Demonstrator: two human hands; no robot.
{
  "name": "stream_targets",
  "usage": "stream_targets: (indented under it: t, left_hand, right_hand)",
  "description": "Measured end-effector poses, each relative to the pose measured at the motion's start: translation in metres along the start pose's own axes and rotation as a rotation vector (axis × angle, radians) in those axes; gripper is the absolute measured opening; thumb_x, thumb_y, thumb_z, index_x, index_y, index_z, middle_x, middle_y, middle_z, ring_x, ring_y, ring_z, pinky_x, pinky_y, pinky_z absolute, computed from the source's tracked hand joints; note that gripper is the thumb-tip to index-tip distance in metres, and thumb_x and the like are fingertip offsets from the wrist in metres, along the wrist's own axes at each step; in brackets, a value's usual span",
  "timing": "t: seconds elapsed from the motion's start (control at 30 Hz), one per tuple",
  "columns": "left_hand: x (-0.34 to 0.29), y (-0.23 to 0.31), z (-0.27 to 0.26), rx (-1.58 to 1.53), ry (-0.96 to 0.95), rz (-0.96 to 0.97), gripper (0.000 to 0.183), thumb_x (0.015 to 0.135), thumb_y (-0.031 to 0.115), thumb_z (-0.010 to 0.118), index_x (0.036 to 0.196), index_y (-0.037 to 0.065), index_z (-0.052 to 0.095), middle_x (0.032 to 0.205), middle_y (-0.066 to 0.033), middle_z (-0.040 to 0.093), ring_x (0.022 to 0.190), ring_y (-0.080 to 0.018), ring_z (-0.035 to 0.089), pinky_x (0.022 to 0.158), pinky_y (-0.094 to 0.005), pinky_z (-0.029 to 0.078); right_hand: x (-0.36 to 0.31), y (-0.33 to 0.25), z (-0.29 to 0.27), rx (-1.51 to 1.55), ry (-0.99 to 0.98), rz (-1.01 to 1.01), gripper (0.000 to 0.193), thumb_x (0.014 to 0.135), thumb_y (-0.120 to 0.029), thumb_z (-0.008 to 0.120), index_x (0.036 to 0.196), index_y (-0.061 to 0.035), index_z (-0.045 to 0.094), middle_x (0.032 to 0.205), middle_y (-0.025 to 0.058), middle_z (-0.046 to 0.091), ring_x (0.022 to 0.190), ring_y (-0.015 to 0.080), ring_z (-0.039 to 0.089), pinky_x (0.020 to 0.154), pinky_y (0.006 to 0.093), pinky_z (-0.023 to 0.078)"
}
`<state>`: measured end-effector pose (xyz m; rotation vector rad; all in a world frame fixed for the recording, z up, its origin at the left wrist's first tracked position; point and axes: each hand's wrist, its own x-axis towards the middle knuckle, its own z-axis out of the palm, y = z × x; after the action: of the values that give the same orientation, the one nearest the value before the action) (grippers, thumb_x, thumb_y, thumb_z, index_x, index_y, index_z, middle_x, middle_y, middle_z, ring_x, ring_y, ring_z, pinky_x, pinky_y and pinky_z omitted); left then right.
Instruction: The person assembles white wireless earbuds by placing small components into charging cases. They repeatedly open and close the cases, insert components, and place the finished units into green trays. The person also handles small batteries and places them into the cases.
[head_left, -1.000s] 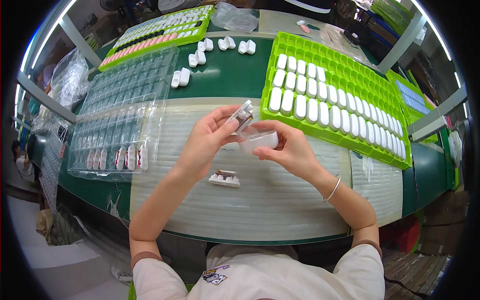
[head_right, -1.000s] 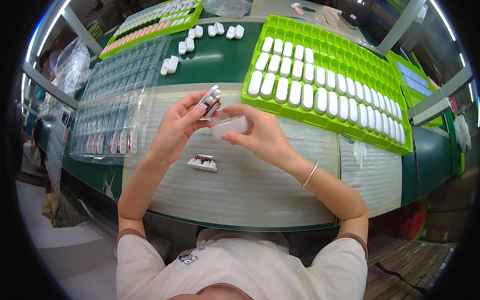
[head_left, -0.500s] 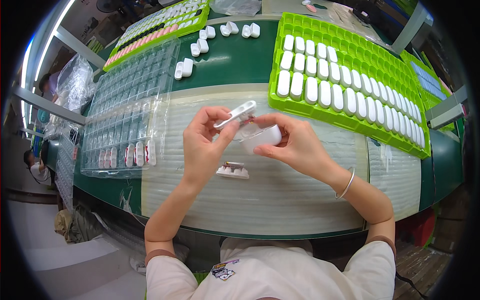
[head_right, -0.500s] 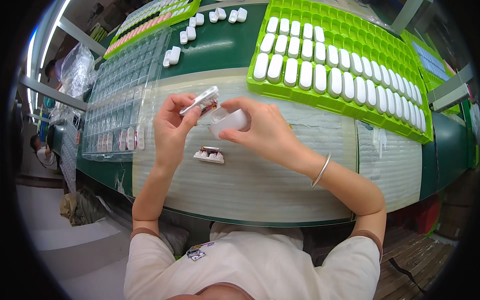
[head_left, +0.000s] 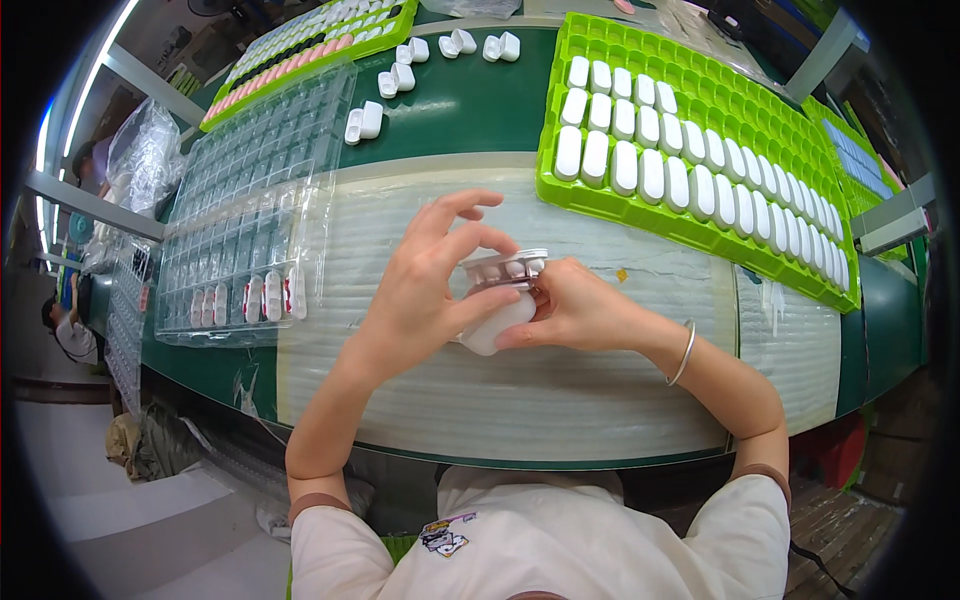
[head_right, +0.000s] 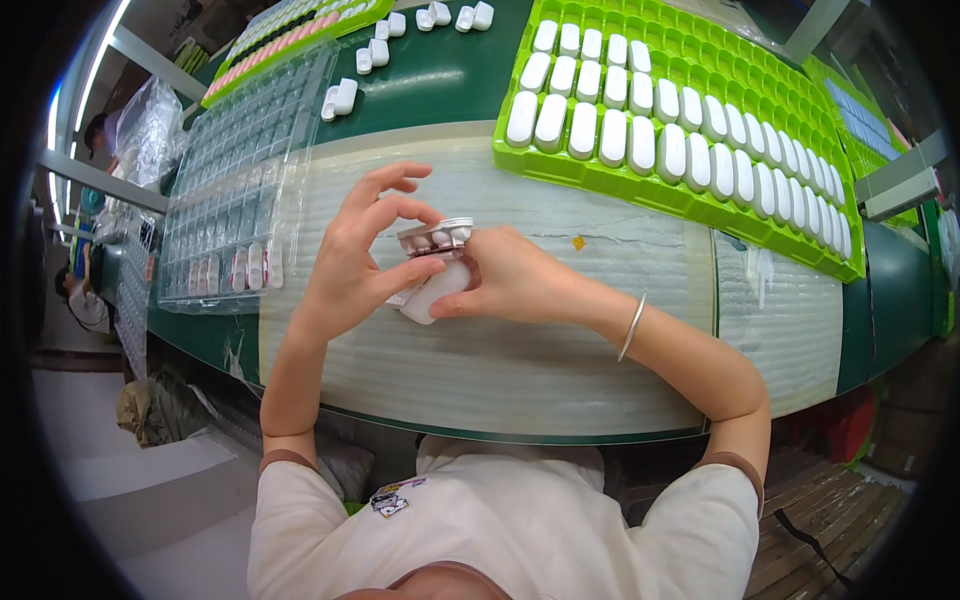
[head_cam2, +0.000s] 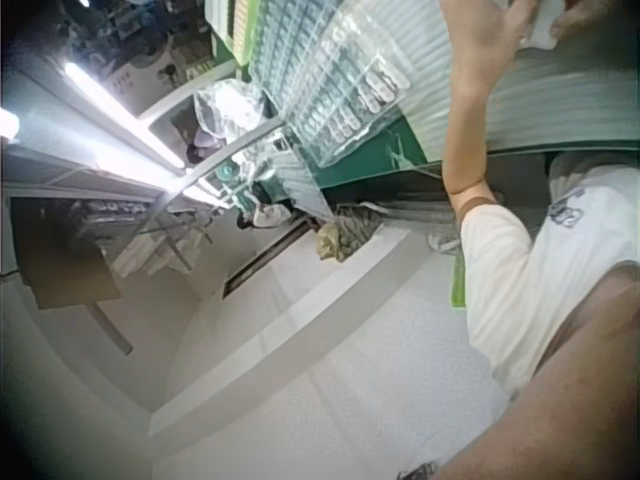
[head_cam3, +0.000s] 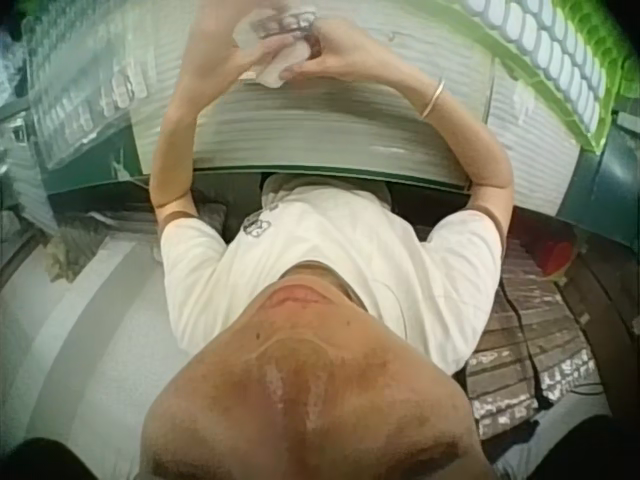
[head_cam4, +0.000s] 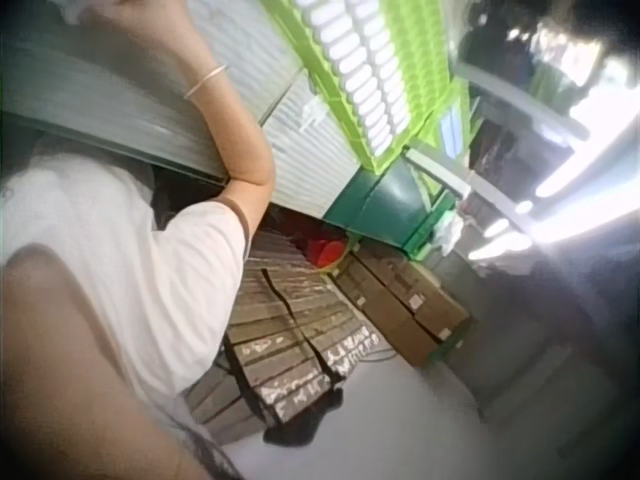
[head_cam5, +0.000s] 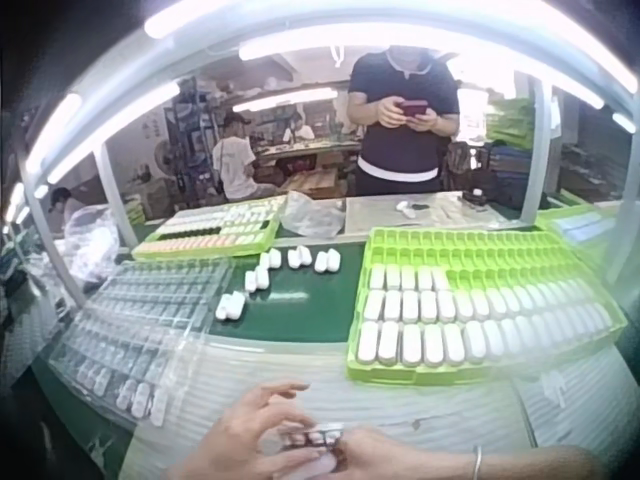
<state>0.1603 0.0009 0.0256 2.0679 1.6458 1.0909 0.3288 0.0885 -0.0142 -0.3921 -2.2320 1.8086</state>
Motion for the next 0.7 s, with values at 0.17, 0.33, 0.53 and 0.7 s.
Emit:
stream_targets:
  t: [0.17, 0.33, 0.53, 0.7]
  left_hand:
    - [-0.002, 0.004, 0.000, -0.146, 0.096, -0.223, 0.024, 0.066, -0.002, 0.075, 0.082, 0.001, 0.057, 0.096, -0.0077, 0.061, 0.081, -0.0138, 0.060, 0.072, -0.0251, 0.048]
    - [-0.009, -0.001, 0.011, -0.209, 0.324, -0.106, 0.024, 0.066, -0.007, 0.073, 0.084, 0.001, 0.059, 0.092, -0.0097, 0.062, 0.080, -0.0154, 0.061, 0.069, -0.0237, 0.049]
    - [-0.008, 0.005, 0.009, -0.018, 0.313, 0.311, 0.023, 0.066, -0.006, 0.070, 0.086, 0.005, 0.063, 0.091, -0.0065, 0.061, 0.074, -0.0193, 0.060, 0.062, -0.0293, 0.050]
    - [-0.007, 0.007, 0.004, 0.026, 0.281, 0.409, 0.022, 0.062, -0.001, 0.069, 0.082, 0.007, 0.066, 0.087, -0.0076, 0.063, 0.079, -0.0228, 0.064, 0.064, -0.0308, 0.053]
  right_hand:
    - [0.000, -0.006, 0.001, -0.007, 0.126, 0.167, 0.050, 0.070, -0.014, 0.075, 0.115, -0.0021, 0.055, 0.093, 0.0122, 0.066, 0.077, 0.0168, 0.066, 0.068, 0.0294, 0.052]
    - [-0.004, -0.016, 0.013, -0.043, 0.443, -0.183, 0.050, 0.069, -0.005, 0.075, 0.115, -0.0042, 0.055, 0.100, 0.0113, 0.066, 0.083, 0.0197, 0.067, 0.071, 0.0296, 0.054]
    - [-0.007, -0.021, 0.005, -0.393, 0.550, -0.440, 0.054, 0.068, -0.003, 0.075, 0.118, -0.0099, 0.054, 0.107, 0.0115, 0.064, 0.085, 0.0245, 0.066, 0.072, 0.0314, 0.055]
    - [-0.011, -0.030, -0.006, -0.345, 0.386, -0.498, 0.073, 0.067, -0.004, 0.077, 0.130, -0.0123, 0.042, 0.113, 0.0119, 0.061, 0.091, 0.0237, 0.065, 0.075, 0.0316, 0.054]
